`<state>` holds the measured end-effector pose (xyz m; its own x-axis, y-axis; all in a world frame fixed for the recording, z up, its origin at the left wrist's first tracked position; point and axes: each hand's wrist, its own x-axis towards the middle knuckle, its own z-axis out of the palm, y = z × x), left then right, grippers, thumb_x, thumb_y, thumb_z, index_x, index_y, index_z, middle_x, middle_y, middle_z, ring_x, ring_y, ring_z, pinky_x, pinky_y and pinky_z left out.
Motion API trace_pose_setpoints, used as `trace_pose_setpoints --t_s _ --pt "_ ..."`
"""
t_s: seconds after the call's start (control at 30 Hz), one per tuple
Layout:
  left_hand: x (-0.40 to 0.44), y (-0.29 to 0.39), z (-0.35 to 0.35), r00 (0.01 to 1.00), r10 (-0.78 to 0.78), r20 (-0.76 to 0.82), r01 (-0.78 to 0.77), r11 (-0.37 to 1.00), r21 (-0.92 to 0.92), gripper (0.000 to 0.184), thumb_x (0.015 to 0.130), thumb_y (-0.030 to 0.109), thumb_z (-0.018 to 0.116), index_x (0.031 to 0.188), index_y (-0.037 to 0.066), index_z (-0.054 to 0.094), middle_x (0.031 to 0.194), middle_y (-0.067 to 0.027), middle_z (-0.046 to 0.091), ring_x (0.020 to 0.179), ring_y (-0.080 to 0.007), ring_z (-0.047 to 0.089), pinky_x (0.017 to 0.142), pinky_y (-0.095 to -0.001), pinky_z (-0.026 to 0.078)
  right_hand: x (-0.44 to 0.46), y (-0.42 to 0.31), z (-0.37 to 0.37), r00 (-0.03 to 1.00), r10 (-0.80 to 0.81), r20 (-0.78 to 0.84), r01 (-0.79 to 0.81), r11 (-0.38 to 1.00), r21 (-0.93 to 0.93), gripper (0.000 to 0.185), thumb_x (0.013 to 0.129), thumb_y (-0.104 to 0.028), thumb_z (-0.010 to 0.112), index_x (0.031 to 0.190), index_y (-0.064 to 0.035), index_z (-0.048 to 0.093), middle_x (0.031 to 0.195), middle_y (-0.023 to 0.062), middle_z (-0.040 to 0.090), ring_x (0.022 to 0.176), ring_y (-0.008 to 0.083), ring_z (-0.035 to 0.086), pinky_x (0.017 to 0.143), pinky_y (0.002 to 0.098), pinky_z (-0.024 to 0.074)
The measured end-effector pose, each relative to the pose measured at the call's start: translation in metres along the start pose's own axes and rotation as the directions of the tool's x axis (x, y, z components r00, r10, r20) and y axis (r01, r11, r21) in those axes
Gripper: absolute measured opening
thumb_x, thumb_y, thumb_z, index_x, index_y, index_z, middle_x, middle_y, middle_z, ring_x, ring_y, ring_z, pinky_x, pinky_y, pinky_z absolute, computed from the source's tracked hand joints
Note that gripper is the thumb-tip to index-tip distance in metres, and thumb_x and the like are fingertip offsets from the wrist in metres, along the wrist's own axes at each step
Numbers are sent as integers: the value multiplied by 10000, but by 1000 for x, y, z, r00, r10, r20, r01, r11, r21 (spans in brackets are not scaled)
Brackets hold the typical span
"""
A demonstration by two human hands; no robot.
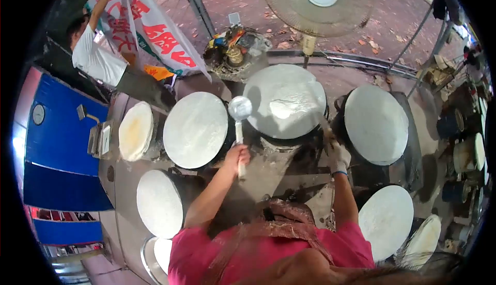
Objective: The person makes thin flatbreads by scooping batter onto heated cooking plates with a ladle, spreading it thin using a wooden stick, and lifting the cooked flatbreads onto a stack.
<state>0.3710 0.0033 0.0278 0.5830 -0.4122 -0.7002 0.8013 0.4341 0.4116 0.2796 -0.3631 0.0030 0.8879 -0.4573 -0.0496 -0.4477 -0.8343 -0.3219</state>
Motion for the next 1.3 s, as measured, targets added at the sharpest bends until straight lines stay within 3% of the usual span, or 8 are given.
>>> trace_pose_setpoints --t_s 0.13,0.37,0.5,0.73,0.9,1.07,1.17,1.3 --pt "28 -30 52 927 343 -154 -310 929 204 215 795 81 505 636 101 362 486 -16 345 334 -130 316 315 -279 264 -43 -3 63 995 -100 -18 96 984 -153 325 839 -416 453 950 -150 604 763 143 620 708 344 617 646 449 493" --pt "-60 -36 38 953 233 194 -285 907 310 435 885 349 420 509 161 307 434 29 299 363 -103 337 343 -266 266 -112 -53 30 983 -184 -10 185 983 8 283 811 -406 532 968 -183 608 780 155 598 629 322 597 567 428 469" --pt "-103 -63 -2 994 -54 -95 69 986 155 340 872 302 483 587 159 363 440 42 295 319 -76 286 314 -234 247 -142 -56 14 929 -329 -171 316 944 -99 237 809 -310 557 1009 -198 615 753 154 590 659 324 591 562 423 462" --pt "-101 -55 -30 653 -455 605 524 849 73 384 892 342 466 569 158 369 432 38 294 312 -88 294 283 -227 227 -137 -44 25 965 -263 15 264 963 -63 234 829 -261 513 1031 -183 601 859 163 602 791 356 572 654 435 454" --pt "-110 -98 -40 788 -457 414 314 875 368 437 897 428 400 568 142 373 446 27 308 301 -94 268 284 -228 260 -121 -3 1 919 386 78 -394 909 138 307 824 -396 490 974 -153 602 934 154 612 882 325 587 724 426 469" --pt "-108 -141 -1 830 -548 105 532 834 146 302 897 244 461 638 138 346 508 39 304 388 -56 302 347 -194 251 -187 129 -26 764 633 -128 -318 540 779 360 811 -196 582 1137 -43 571 1063 76 616 956 144 559 840 278 415" --pt "-94 -163 0 671 -688 276 721 692 -28 281 908 231 439 665 131 340 511 46 294 382 -45 280 356 -181 237 -229 191 -61 624 742 -243 -391 566 726 344 813 -225 573 1110 -53 587 1044 116 624 957 214 582 830 304 427" --pt "-115 -176 70 859 -496 124 470 862 192 304 911 248 435 654 114 345 504 60 283 376 -48 277 335 -193 228 -279 211 -78 587 784 -204 -743 621 248 288 809 -300 567 1007 -104 640 904 173 633 853 322 604 722 370 463"
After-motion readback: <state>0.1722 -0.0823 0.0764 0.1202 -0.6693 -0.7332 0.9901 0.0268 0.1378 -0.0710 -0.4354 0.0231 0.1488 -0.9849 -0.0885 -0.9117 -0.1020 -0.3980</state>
